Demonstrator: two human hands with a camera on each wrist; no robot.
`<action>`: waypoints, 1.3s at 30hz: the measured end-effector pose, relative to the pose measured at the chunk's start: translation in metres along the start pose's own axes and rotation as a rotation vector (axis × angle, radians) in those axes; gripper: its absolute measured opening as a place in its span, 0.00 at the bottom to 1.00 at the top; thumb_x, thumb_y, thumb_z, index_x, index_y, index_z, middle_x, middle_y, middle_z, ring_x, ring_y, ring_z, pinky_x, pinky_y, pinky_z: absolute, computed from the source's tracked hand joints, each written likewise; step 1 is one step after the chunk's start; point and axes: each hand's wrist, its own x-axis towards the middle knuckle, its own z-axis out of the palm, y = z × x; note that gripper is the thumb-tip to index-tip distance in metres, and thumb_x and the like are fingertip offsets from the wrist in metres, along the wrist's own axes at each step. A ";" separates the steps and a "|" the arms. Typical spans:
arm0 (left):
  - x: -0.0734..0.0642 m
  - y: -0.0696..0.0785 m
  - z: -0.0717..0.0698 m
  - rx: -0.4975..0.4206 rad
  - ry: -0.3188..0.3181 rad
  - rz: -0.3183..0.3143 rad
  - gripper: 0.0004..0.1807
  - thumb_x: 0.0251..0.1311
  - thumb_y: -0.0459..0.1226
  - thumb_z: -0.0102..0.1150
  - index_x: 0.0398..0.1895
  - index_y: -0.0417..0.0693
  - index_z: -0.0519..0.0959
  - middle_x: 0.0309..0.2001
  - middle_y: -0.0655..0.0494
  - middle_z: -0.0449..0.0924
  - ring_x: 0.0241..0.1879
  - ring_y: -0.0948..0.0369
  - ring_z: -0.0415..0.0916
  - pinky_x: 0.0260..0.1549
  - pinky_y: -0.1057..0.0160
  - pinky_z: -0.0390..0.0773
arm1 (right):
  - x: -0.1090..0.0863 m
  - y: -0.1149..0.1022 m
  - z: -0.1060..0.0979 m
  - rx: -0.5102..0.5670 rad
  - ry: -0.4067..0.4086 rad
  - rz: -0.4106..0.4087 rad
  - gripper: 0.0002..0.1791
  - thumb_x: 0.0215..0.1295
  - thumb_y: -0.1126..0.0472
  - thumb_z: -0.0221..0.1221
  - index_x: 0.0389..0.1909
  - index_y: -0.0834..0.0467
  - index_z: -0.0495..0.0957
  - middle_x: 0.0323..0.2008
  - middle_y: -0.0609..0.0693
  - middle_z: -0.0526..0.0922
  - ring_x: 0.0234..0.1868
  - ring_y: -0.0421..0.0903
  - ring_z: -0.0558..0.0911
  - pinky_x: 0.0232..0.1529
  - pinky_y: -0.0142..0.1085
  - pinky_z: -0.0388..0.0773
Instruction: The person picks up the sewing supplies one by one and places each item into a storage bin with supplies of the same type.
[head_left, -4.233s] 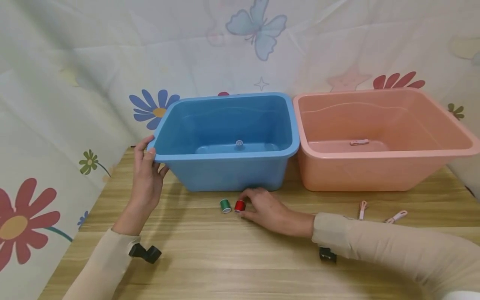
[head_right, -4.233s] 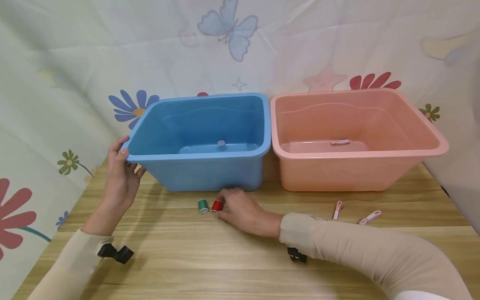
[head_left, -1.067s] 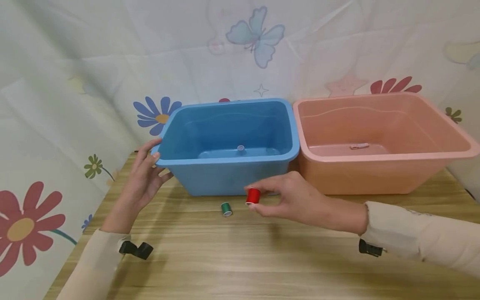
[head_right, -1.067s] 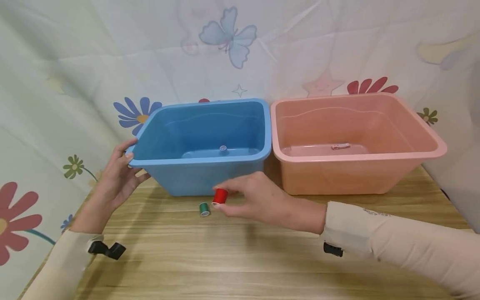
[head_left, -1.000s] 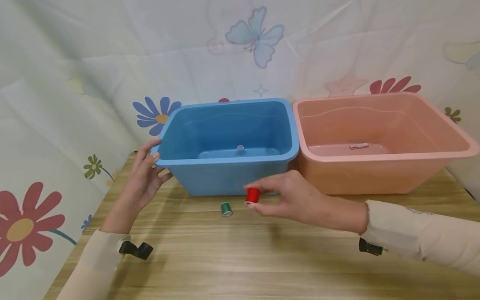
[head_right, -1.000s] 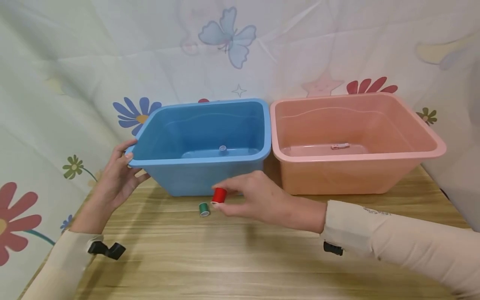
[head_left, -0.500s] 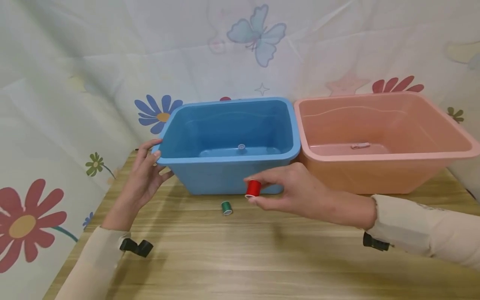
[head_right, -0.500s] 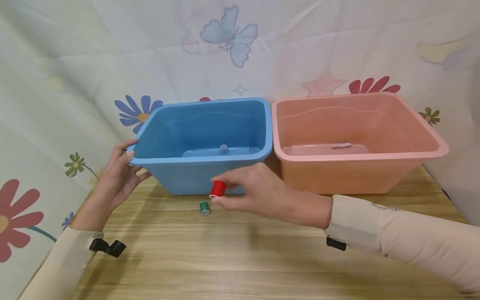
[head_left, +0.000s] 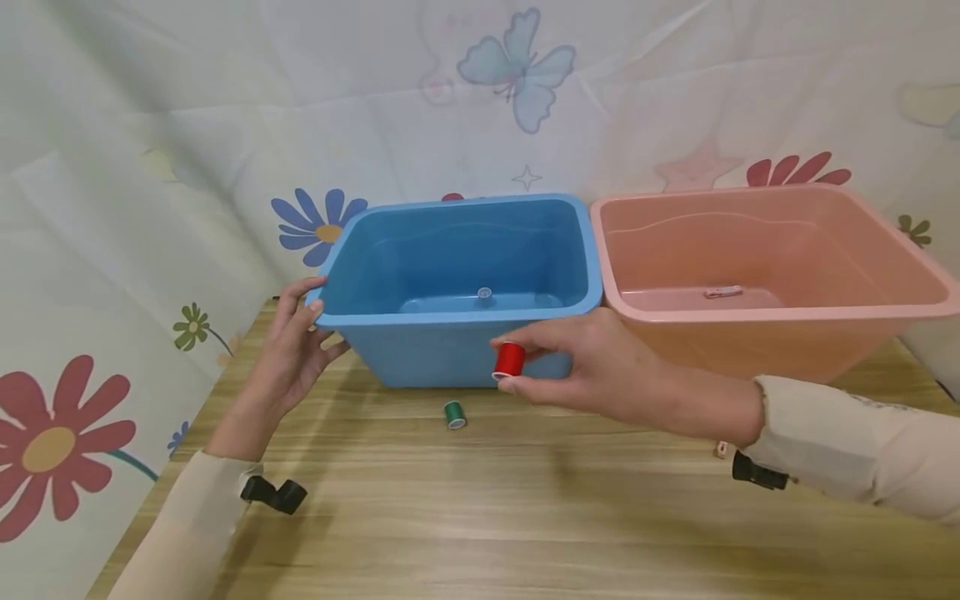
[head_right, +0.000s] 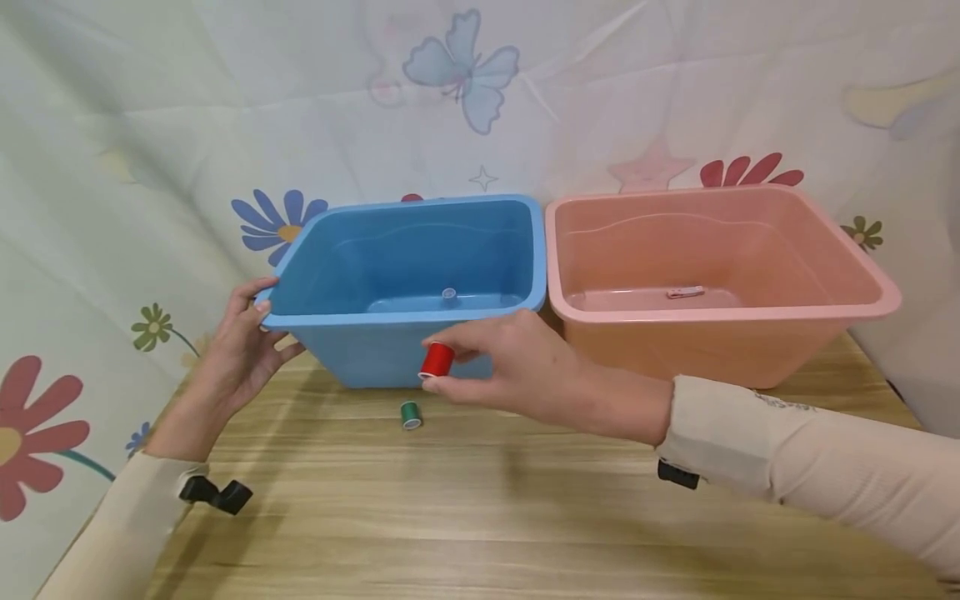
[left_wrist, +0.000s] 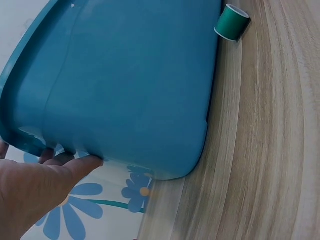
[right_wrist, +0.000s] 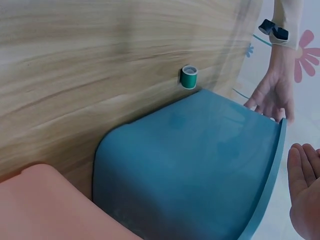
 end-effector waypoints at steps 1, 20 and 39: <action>0.000 0.000 0.000 -0.001 0.002 0.002 0.21 0.79 0.38 0.42 0.70 0.64 0.61 0.79 0.51 0.41 0.74 0.38 0.53 0.53 0.54 0.79 | 0.001 0.000 -0.001 0.000 0.002 -0.001 0.16 0.58 0.55 0.74 0.47 0.53 0.87 0.39 0.40 0.89 0.41 0.34 0.86 0.42 0.33 0.82; -0.002 0.000 0.001 -0.010 0.008 0.005 0.19 0.79 0.38 0.42 0.68 0.65 0.63 0.79 0.52 0.41 0.73 0.40 0.55 0.54 0.52 0.77 | 0.026 0.003 -0.024 0.129 -0.016 0.108 0.22 0.61 0.57 0.72 0.57 0.54 0.84 0.42 0.40 0.89 0.44 0.34 0.87 0.49 0.35 0.82; -0.003 0.000 0.002 0.016 0.007 0.010 0.20 0.79 0.38 0.42 0.69 0.66 0.62 0.79 0.52 0.41 0.74 0.40 0.54 0.56 0.49 0.74 | 0.066 0.023 -0.051 0.044 0.111 0.142 0.17 0.63 0.56 0.71 0.52 0.55 0.86 0.38 0.43 0.90 0.42 0.35 0.88 0.48 0.30 0.81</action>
